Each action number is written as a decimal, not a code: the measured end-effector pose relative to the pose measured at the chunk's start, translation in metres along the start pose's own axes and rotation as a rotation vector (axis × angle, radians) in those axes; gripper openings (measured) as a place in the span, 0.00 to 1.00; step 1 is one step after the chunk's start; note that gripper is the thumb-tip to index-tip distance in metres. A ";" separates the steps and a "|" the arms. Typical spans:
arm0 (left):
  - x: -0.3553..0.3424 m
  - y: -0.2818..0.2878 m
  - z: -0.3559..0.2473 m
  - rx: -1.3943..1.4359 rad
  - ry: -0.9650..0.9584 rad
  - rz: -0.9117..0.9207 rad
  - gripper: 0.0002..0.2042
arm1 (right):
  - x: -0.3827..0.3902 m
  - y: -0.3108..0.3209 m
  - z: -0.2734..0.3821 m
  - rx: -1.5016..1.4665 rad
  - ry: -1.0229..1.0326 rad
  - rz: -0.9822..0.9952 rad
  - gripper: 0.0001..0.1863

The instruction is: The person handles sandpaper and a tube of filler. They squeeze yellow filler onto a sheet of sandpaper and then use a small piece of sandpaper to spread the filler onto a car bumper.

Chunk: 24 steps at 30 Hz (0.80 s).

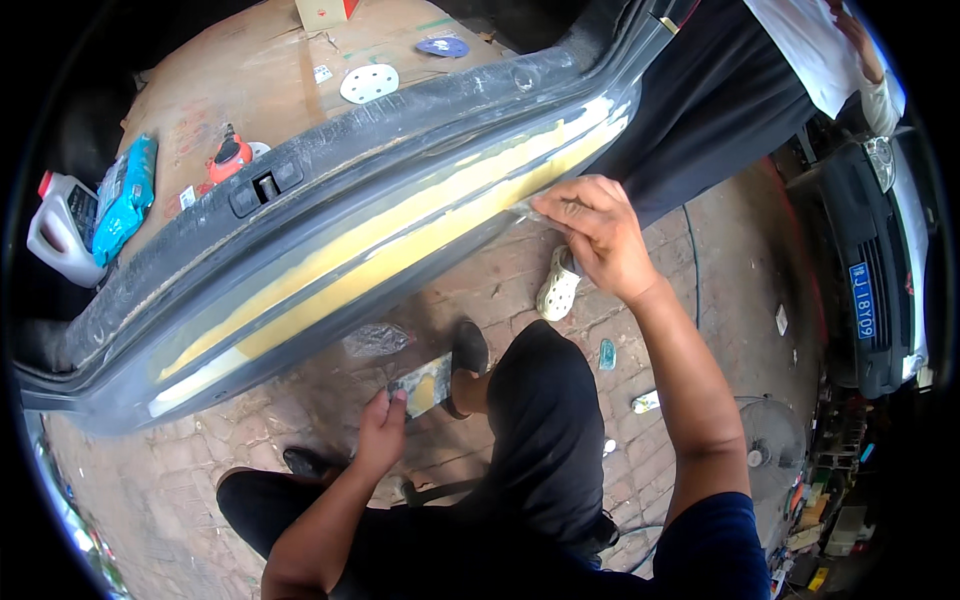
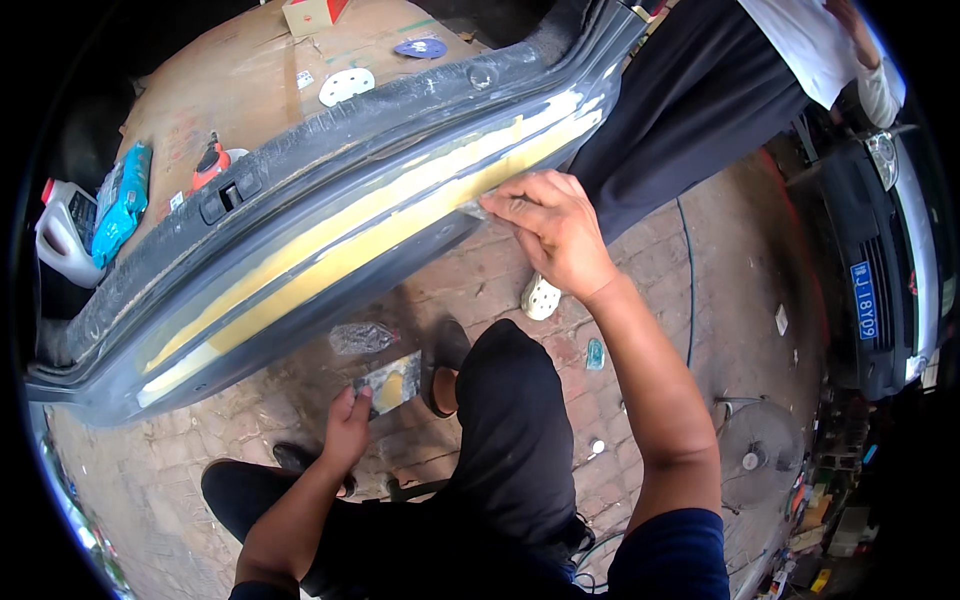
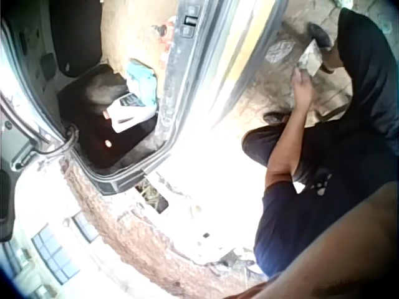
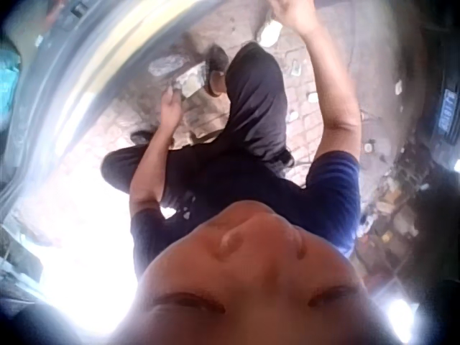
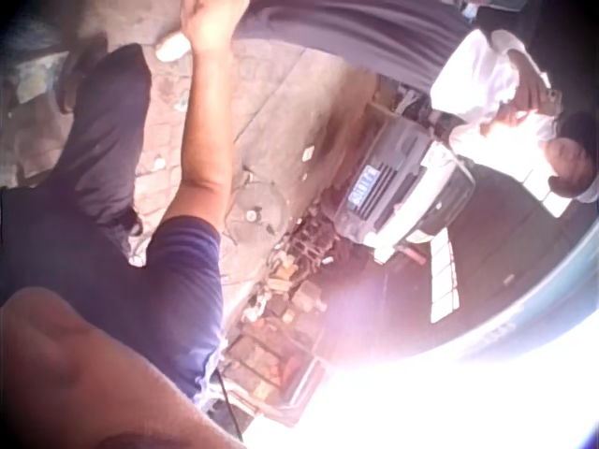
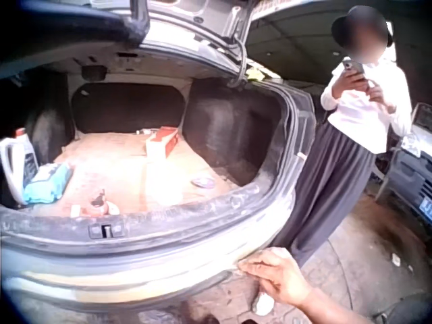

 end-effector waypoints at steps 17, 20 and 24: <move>0.130 0.017 -0.176 0.288 -0.198 0.079 0.16 | 0.097 -0.001 0.171 -1.729 -0.630 0.035 0.17; 0.152 0.020 -0.189 0.337 -0.260 0.001 0.15 | 0.112 0.015 0.173 -1.554 -0.614 0.122 0.16; 0.180 0.029 -0.196 0.455 -0.301 -0.131 0.15 | 0.134 0.033 0.174 -1.215 -0.494 0.188 0.14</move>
Point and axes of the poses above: each hand's wrist, its own x-axis away from the middle knuckle, its own y-axis out of the back of the hand, z = x × y, the point moved 9 cm from there along -x, towards the middle knuckle, and after that the axes turned 5 degrees about -z, right-handed, at the moved point
